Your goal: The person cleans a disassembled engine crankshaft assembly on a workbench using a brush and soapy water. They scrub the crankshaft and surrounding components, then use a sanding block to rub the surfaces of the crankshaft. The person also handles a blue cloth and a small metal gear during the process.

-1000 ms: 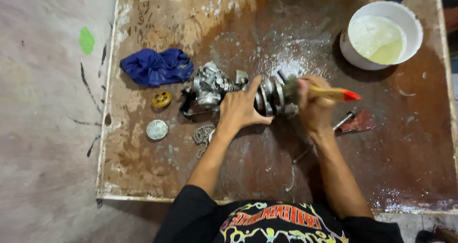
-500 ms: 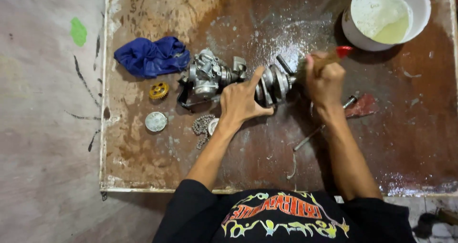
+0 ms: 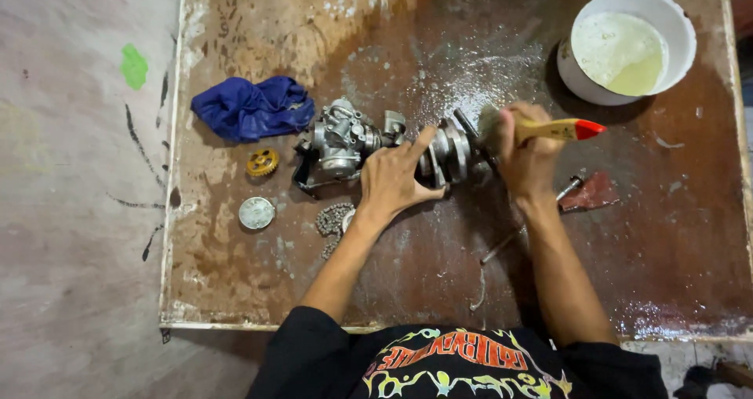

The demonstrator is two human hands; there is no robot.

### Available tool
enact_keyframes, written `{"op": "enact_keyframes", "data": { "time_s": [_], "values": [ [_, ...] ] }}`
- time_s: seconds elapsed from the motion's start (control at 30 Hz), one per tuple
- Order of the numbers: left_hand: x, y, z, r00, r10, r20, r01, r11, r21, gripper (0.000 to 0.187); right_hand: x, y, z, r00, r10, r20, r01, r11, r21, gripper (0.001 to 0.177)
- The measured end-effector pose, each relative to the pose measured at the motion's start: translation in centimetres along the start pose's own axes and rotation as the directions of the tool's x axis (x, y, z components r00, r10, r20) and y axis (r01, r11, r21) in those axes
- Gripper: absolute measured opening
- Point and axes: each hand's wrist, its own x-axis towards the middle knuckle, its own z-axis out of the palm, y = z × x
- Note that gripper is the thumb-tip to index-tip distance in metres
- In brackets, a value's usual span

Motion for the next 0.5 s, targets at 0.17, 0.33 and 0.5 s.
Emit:
{"op": "enact_keyframes", "data": {
  "time_s": [0.17,0.33,0.5],
  "values": [
    [-0.7,-0.1,-0.3,0.997,0.064,-0.051,-0.065,0.998,-0.017,0.112,-1.1,1.7,0.9,0.97,0.04,0.241,-0.065,0.993,0.095,0.022],
    [-0.4,0.3,-0.2,0.999,0.052,-0.015,-0.052,0.999,-0.008,0.108,-0.6,0.8,-0.3,0.964,0.119,0.238,-0.1,0.991,-0.088,0.02],
    [-0.8,0.0,-1.0,0.99,0.124,-0.07,-0.129,0.989,-0.069,0.102,-2.0,-0.1,0.6,0.985,0.033,0.168,-0.047,0.996,0.075,0.02]
  ]
}}
